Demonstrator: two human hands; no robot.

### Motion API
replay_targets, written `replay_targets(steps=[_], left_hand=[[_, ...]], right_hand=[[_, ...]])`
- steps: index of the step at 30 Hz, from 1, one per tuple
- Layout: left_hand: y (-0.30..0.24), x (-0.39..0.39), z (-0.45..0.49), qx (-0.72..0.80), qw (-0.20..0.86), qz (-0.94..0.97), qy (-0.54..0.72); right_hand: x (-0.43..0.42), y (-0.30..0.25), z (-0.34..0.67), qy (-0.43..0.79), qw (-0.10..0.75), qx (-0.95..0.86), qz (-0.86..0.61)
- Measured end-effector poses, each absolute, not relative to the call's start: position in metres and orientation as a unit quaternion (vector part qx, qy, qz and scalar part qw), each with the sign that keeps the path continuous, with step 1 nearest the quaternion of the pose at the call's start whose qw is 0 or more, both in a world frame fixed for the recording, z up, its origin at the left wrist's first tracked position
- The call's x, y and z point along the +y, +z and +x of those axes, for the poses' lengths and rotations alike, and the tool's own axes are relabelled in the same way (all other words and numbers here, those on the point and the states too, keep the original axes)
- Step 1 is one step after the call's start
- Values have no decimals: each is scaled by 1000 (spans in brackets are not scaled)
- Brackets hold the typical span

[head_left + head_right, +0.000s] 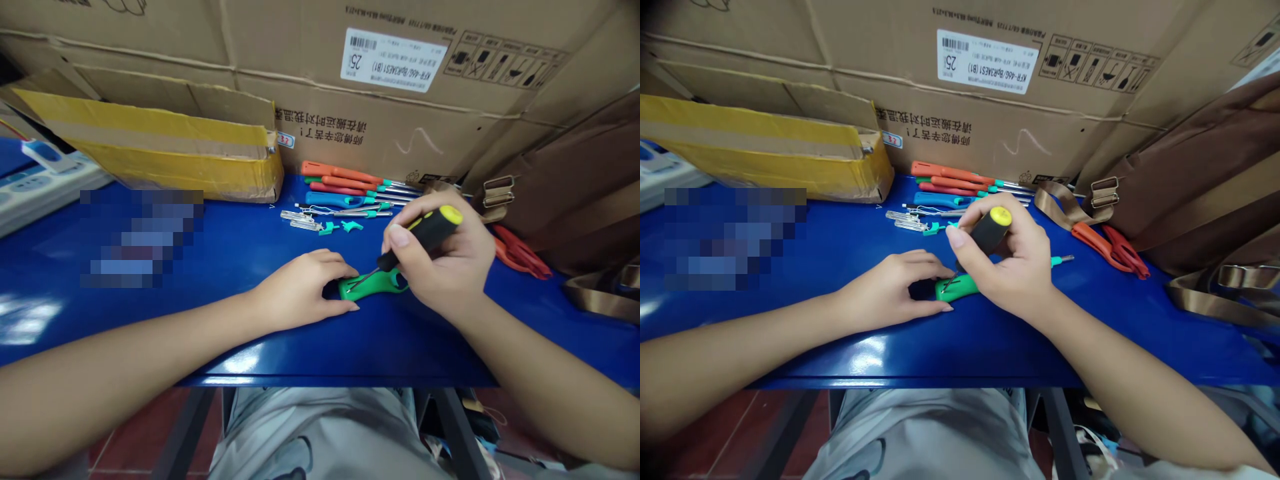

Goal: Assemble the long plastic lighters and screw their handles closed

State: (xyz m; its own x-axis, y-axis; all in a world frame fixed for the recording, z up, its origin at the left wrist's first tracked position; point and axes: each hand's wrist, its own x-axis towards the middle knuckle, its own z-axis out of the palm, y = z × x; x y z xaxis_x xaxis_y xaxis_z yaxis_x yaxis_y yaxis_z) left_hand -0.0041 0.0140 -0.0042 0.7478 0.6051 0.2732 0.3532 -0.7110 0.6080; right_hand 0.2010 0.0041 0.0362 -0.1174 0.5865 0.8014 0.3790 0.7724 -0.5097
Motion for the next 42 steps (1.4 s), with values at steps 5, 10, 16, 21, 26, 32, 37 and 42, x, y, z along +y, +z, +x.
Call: replay_targets(steps=[5, 10, 16, 21, 26, 32, 37, 42], left_hand=[[-4, 13, -4, 265, 263, 897, 236], [-3, 14, -4, 267, 260, 898, 233], [-3, 15, -5, 266, 261, 899, 232], [-3, 15, -5, 265, 260, 899, 233], [-4, 14, -4, 262, 255, 901, 235], [-4, 16, -4, 260, 252, 902, 235], [-4, 15, -4, 260, 250, 903, 235], [-3, 14, -4, 262, 247, 903, 233]], right_hand=[[3, 35, 201, 97, 578, -744, -320], [2, 35, 199, 113, 581, -736, -329], [2, 37, 197, 104, 573, -745, -325], [2, 37, 197, 107, 570, -746, -327], [0, 39, 196, 88, 562, -753, -332], [-2, 40, 195, 88, 575, -738, -343], [-2, 39, 195, 78, 577, -734, -349], [-1, 37, 195, 80, 575, -736, -348]])
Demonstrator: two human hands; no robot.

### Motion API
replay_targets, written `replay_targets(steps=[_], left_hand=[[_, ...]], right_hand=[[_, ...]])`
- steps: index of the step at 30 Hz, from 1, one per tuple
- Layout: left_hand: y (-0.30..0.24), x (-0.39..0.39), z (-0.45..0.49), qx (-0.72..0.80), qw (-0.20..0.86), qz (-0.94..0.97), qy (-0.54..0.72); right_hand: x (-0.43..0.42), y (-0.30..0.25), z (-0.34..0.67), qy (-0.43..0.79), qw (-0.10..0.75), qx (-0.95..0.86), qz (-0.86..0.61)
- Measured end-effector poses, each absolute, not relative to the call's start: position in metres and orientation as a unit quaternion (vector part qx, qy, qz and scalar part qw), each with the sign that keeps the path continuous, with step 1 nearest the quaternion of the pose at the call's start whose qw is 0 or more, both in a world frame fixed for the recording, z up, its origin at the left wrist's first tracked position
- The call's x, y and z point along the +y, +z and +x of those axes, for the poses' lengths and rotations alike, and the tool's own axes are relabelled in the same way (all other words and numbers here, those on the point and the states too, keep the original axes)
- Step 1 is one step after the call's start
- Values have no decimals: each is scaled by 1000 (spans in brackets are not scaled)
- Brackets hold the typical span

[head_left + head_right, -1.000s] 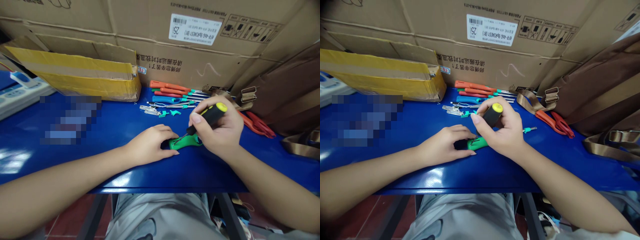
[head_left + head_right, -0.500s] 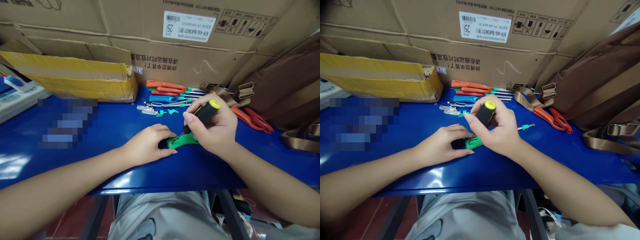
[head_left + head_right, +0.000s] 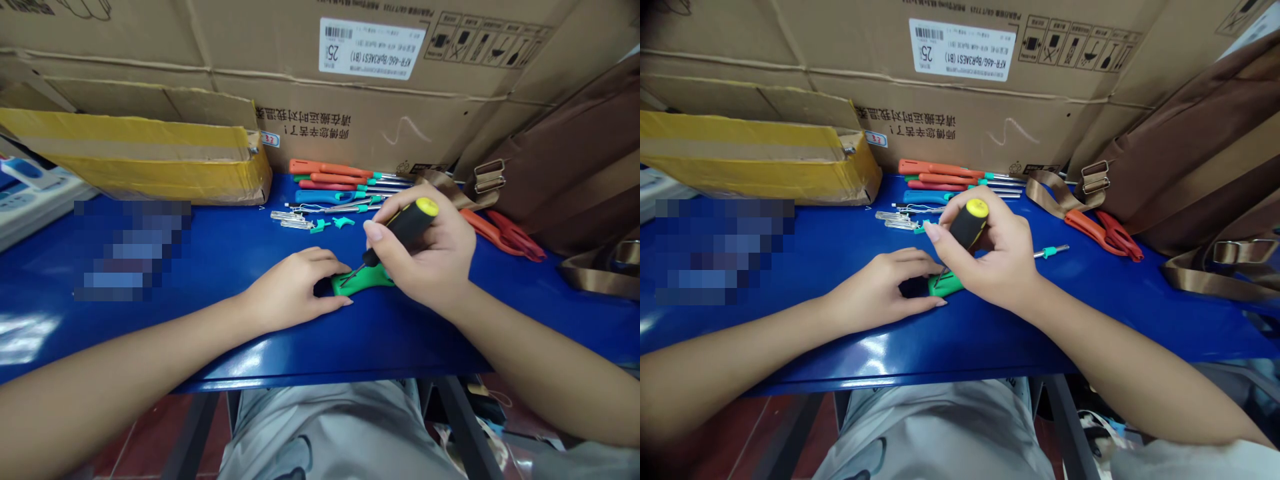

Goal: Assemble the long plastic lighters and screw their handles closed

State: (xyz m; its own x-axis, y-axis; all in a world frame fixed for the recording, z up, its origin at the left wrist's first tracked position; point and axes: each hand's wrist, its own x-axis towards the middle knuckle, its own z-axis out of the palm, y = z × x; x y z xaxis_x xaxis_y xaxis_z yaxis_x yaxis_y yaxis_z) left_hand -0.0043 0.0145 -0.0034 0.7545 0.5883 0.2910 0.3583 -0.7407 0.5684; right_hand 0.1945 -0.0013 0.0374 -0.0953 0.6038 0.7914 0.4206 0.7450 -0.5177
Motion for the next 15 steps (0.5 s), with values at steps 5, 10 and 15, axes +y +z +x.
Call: replay_targets(steps=[5, 10, 15], left_hand=[[-3, 15, -4, 264, 250, 902, 232], [-3, 14, -4, 264, 260, 898, 236], [-3, 14, -3, 269, 264, 895, 240]], right_hand=[[-1, 36, 195, 74, 579, -743, -328], [-1, 36, 198, 82, 560, -760, -319], [0, 40, 205, 135, 508, -809, -265]])
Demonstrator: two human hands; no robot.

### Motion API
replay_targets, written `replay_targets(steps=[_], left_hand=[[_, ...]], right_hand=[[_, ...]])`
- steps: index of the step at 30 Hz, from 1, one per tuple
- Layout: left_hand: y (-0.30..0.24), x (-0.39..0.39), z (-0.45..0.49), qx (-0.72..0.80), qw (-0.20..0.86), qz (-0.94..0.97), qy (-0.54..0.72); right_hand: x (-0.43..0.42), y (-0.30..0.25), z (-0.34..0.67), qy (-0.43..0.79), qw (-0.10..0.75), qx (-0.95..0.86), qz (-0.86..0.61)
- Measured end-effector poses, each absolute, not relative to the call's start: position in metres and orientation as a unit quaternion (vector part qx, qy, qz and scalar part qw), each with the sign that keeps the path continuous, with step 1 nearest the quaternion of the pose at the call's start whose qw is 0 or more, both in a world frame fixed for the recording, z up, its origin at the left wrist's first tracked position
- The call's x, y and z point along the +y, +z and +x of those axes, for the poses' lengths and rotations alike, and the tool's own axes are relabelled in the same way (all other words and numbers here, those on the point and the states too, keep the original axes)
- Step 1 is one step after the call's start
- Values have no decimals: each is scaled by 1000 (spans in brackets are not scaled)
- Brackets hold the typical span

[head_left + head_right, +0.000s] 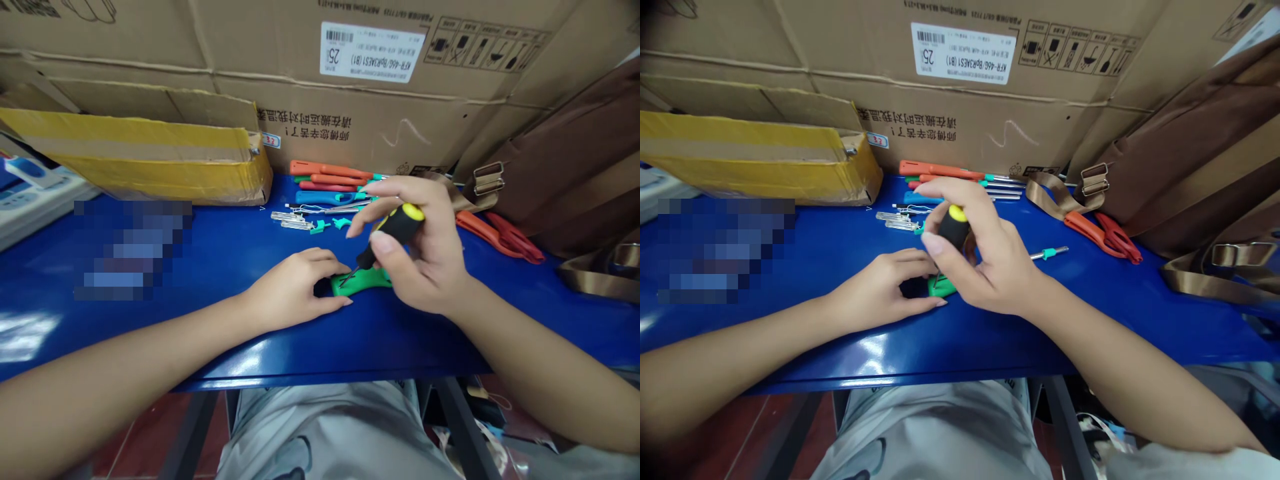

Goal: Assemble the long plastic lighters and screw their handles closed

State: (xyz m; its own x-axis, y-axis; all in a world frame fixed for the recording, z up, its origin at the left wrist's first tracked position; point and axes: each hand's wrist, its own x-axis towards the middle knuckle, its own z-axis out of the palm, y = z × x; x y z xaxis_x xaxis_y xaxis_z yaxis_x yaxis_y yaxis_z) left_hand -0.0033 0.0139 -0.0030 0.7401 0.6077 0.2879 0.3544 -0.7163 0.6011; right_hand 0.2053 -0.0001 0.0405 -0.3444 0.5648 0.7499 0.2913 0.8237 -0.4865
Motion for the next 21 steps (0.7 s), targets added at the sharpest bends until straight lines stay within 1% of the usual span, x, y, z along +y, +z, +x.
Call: replay_targets(steps=[3, 5, 9, 11, 14, 16, 20, 21], left_hand=[[-3, 14, -3, 271, 263, 895, 239], [-4, 14, -4, 267, 263, 895, 241], [-4, 14, -4, 268, 257, 898, 236], [-3, 14, -4, 271, 257, 898, 232], [-3, 14, -4, 271, 262, 897, 231], [-3, 14, -4, 270, 264, 896, 233], [-3, 14, -4, 270, 269, 895, 234], [-3, 15, -4, 270, 269, 895, 233]], right_hand=[[1, 43, 210, 191, 469, -821, -263], [2, 43, 211, 157, 474, -822, -274], [3, 37, 212, 9, 520, -820, -240], [0, 35, 212, 2, 527, -821, -219], [-4, 36, 211, 55, 515, -825, -227], [-5, 39, 210, 63, 511, -823, -241], [-2, 42, 208, -30, 549, -799, -242], [-1, 42, 209, -36, 551, -798, -240]])
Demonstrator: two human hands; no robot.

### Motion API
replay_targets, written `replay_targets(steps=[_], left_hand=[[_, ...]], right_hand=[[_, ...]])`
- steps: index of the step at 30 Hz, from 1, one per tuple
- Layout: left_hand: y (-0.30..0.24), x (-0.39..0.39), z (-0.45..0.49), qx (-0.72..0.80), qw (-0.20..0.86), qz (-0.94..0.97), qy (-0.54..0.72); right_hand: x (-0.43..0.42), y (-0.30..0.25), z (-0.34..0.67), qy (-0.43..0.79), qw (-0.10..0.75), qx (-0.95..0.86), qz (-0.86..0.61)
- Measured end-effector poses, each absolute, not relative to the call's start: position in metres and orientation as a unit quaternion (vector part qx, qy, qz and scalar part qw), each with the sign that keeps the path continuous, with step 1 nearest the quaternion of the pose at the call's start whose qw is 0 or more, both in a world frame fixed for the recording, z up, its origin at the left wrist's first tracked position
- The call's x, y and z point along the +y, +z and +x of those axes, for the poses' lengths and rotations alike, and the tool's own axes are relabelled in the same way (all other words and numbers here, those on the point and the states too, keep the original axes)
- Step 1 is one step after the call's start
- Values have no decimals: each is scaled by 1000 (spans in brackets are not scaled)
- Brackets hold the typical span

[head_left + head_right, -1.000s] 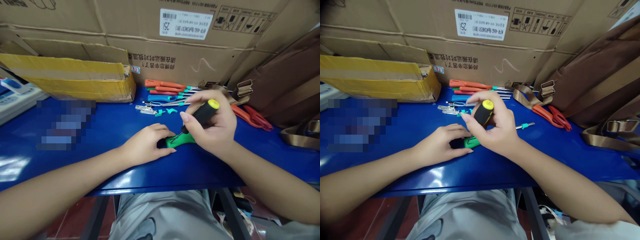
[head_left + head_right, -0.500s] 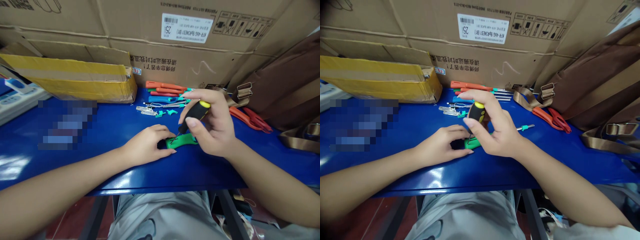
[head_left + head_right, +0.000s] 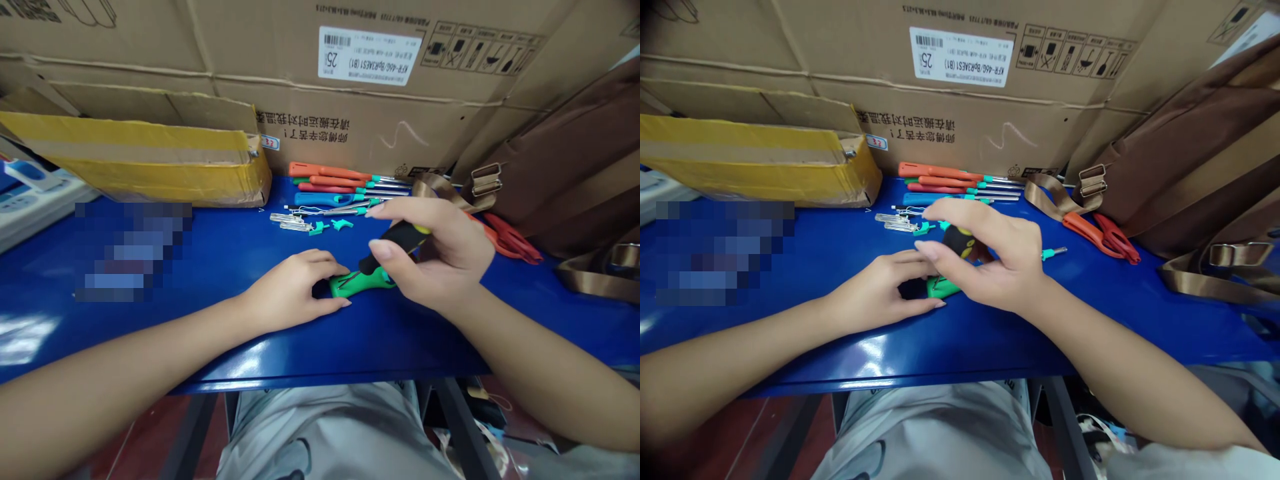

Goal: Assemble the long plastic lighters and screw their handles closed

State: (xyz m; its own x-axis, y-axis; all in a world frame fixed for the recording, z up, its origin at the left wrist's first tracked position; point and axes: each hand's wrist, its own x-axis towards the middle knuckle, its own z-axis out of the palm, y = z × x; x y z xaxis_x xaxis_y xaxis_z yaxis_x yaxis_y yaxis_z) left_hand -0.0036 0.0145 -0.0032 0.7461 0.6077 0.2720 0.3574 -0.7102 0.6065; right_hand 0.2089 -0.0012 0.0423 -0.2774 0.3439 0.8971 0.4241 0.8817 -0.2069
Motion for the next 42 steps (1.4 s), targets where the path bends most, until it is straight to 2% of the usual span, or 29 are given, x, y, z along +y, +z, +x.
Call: replay_targets(steps=[5, 11, 18, 23, 29, 35, 42], left_hand=[[-3, 15, -4, 268, 266, 896, 234], [-2, 14, -4, 275, 265, 896, 229], [-2, 15, -4, 264, 264, 897, 235], [-5, 15, -4, 268, 263, 896, 238], [-2, 15, -4, 266, 271, 895, 235], [-2, 15, -4, 270, 271, 896, 227], [-5, 16, -4, 261, 265, 897, 239]], right_hand=[[-5, 44, 211, 22, 505, -831, -233], [-9, 50, 210, -94, 492, -834, -230], [-10, 44, 209, -22, 498, -838, -220], [-8, 48, 212, -92, 487, -831, -253], [-8, 44, 213, 7, 502, -836, -220], [-4, 47, 212, -72, 507, -832, -213], [-4, 43, 210, 26, 508, -830, -227]])
